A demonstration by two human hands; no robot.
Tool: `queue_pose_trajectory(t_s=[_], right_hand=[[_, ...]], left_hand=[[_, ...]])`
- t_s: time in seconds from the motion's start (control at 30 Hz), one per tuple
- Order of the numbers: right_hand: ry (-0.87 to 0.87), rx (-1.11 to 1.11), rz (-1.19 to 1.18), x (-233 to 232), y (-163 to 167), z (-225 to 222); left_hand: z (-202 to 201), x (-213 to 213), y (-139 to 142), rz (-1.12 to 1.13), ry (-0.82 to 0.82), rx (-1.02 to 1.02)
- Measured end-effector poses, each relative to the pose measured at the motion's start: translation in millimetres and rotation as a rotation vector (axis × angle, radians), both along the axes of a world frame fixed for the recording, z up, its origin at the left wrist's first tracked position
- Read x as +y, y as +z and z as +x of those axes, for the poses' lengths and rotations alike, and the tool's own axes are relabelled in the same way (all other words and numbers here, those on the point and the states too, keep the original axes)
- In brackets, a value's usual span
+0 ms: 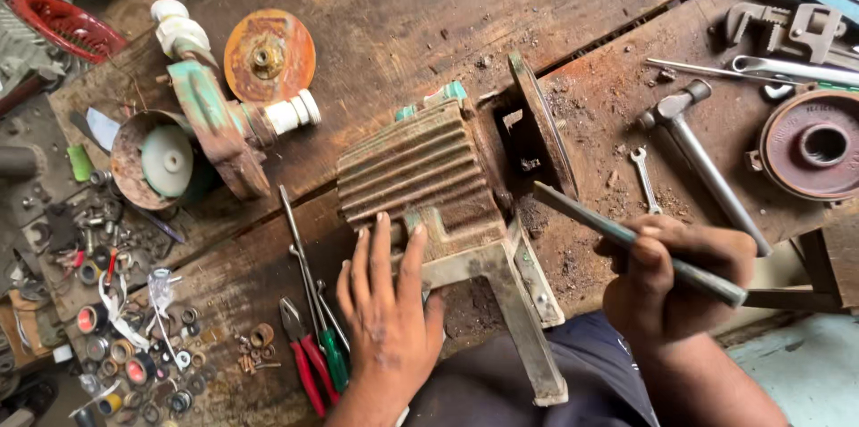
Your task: The person works at a cluttered workbench to disassemble a rusted electric motor mounted on a metal stand. They pry at the motor housing with a chisel-like bar, tap it with a hammer, and use a wrench on the end cover to loosen and separate the rusted parts.
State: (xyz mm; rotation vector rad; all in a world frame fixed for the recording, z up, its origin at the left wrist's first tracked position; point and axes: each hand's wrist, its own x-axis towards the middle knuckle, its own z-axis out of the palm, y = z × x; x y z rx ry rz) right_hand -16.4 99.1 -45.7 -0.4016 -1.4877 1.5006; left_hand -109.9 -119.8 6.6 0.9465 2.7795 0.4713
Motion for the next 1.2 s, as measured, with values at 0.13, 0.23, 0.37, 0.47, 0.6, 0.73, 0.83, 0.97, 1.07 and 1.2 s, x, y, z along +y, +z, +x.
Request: queue_pose_trajectory(t_s=[0.13,0.23,0.37,0.47,0.6,0.73,0.83,0.97,1.07,1.2], right_hand=[[0.023,-0.311,0.398,-4,1,-3],[0.016,-0.199,0.245,-6,-2,0],[0.02,-0.177,0.25,-4,-11,2],[0.062,-0.257,0.332,-3,-16,4],[0.098,-0.112,0.21,0,-18,2],[0.126,-0.324,0.361,1,-15,-6],[0.146,-0.297,0.312,3,-11,-9],[0.142,-0.276,0.199,5,-4,-6],[0.194,-0.261,0.213,4,1,-2],[0.135,-0.3,0.461,2,6,-5]], left_hand=[[-2,3,4,0.022,-0.002,0.02],[-2,1,2,0.002,0.002,0.012],[0,-5,-5,0.023,-0.006,0.036],[5,-8,-10,0.026,0.0,0.033],[4,-8,-15,0.031,-0.003,0.044],[4,-7,-14,0.027,-0.004,0.043],[5,-7,-14,0.07,0.021,0.065],[4,-11,-18,0.08,0.011,0.069],[8,-14,-20,0.084,0.002,0.064],[13,-16,-18,0.091,0.007,0.043]])
